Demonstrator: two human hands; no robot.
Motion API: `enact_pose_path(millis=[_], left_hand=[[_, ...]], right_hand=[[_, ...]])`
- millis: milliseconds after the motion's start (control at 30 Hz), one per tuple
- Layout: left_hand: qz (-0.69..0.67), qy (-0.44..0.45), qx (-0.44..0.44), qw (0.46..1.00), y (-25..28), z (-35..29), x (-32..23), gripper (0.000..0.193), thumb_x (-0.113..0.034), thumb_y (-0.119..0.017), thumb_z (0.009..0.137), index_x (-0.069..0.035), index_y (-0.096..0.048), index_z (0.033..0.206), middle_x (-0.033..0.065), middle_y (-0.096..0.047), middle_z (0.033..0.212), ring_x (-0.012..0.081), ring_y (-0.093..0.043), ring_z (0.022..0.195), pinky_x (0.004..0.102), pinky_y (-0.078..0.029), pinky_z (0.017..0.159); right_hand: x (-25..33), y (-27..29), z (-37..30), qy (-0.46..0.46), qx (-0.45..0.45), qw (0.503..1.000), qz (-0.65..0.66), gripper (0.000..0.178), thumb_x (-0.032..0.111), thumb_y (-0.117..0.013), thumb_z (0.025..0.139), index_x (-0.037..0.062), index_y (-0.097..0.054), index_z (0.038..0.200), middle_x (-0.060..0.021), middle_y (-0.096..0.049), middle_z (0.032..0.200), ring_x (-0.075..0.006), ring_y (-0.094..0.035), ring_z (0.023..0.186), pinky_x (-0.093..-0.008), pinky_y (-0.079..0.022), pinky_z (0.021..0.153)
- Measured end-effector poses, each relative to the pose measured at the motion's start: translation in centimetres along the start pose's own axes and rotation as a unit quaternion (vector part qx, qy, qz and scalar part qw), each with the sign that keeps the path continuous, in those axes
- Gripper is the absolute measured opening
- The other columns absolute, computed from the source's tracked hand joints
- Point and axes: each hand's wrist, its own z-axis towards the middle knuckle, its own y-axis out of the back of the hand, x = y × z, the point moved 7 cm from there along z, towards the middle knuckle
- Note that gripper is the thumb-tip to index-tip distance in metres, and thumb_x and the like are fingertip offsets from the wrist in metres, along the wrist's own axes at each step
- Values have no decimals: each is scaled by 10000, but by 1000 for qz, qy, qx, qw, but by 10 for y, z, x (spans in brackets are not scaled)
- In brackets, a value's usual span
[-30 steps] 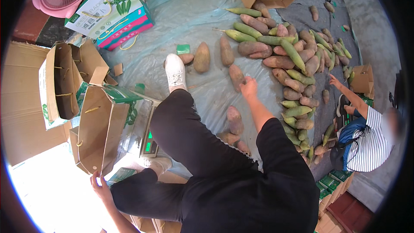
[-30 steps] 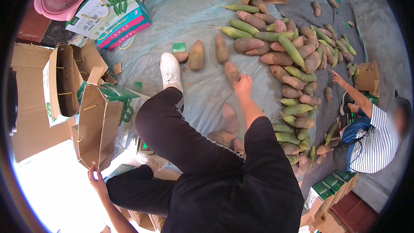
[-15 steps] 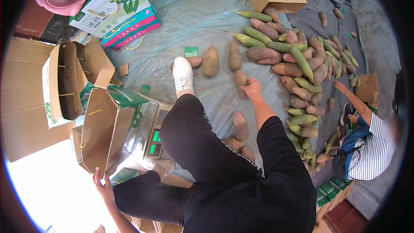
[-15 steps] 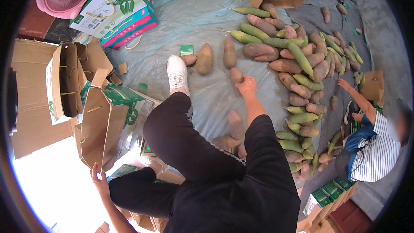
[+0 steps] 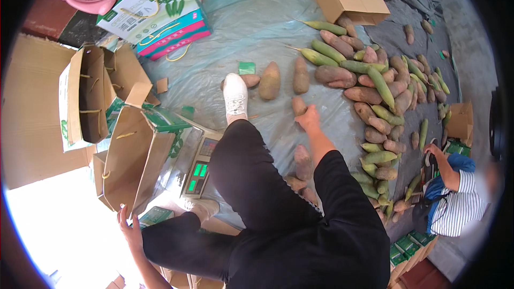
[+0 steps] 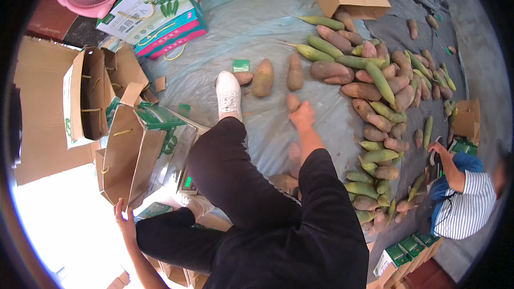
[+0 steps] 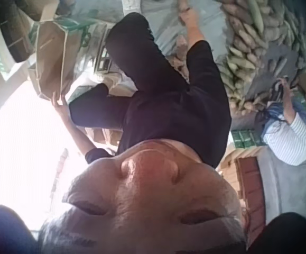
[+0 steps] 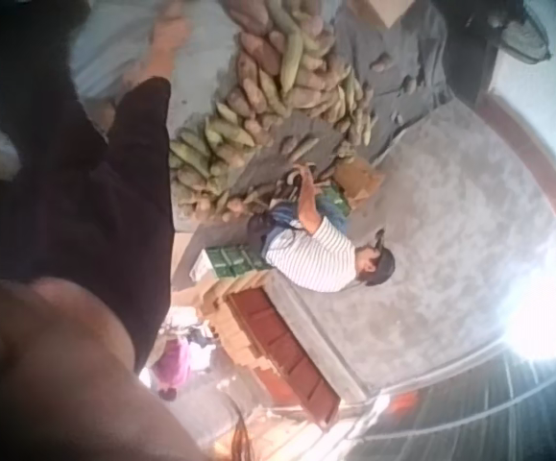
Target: Sort and pack cucumbers into cardboard boxes and weigh them.
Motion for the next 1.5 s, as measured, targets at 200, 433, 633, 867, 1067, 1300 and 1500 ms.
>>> enact_pose_path(millis=[200, 433, 633, 867, 1067, 1300, 1500], left_hand=[[2, 30, -10, 1000, 1, 3, 2, 417, -52, -596, 772, -38, -527, 1183, 171, -487, 1209, 316, -443, 1153, 387, -340, 986], [-13, 5, -15, 1000, 6, -7, 10, 433, -30, -613, 736, -43, -539, 1162, 157, -509, 1164, 311, -466, 1113, 374, -366, 965], [-26, -21, -19, 999, 3, -4, 2, 472, -25, -638, 710, -47, -531, 1169, 148, -522, 1143, 308, -475, 1092, 383, -379, 946], [56, -40, 20, 997, -18, 24, -36, 587, -61, -704, 668, -86, -500, 1217, 138, -530, 1169, 326, -475, 1106, 402, -400, 922], [28, -45, 32, 998, -51, 49, -41, 466, -56, -677, 661, -96, -584, 1116, 164, -600, 1028, 322, -573, 968, 382, -450, 849], [71, -58, 42, 995, -61, 30, -41, 276, -111, -674, 671, -33, -631, 932, 168, -606, 866, 341, -585, 862, 415, -462, 738], [43, -77, 76, 993, -74, 15, -62, 278, -106, -670, 685, -36, -621, 949, 179, -608, 885, 360, -589, 837, 418, -468, 727]], right_hand=[[-22, -15, -29, 73, 70, 995, -6, 628, 190, -803, 521, 11, -497, 1039, -189, -599, 967, -338, -589, 928, -397, -472, 800], [-13, -4, -37, 107, 74, 991, 20, 646, 141, -814, 496, 0, -492, 1037, -178, -600, 961, -316, -592, 920, -380, -473, 793], [11, 25, -29, 161, 69, 984, 17, 642, 160, -813, 500, 15, -510, 1047, -177, -608, 981, -329, -586, 942, -381, -470, 806], [128, 75, -48, 318, 60, 944, 63, 642, 166, -798, 515, 8, -502, 1063, -182, -600, 979, -317, -583, 939, -372, -464, 809], [266, 128, -122, 474, 92, 865, 139, 627, 143, -766, 528, 6, -502, 1080, -173, -583, 1039, -311, -569, 971, -356, -456, 832], [399, 139, -262, 663, 150, 722, 127, 623, 113, -772, 531, 1, -515, 1087, -178, -584, 1022, -292, -578, 962, -364, -467, 806], [441, 73, -364, 747, 125, 652, -29, 350, 125, -699, 560, 64, -609, 893, -150, -639, 896, -343, -617, 883, -436, -531, 698]])
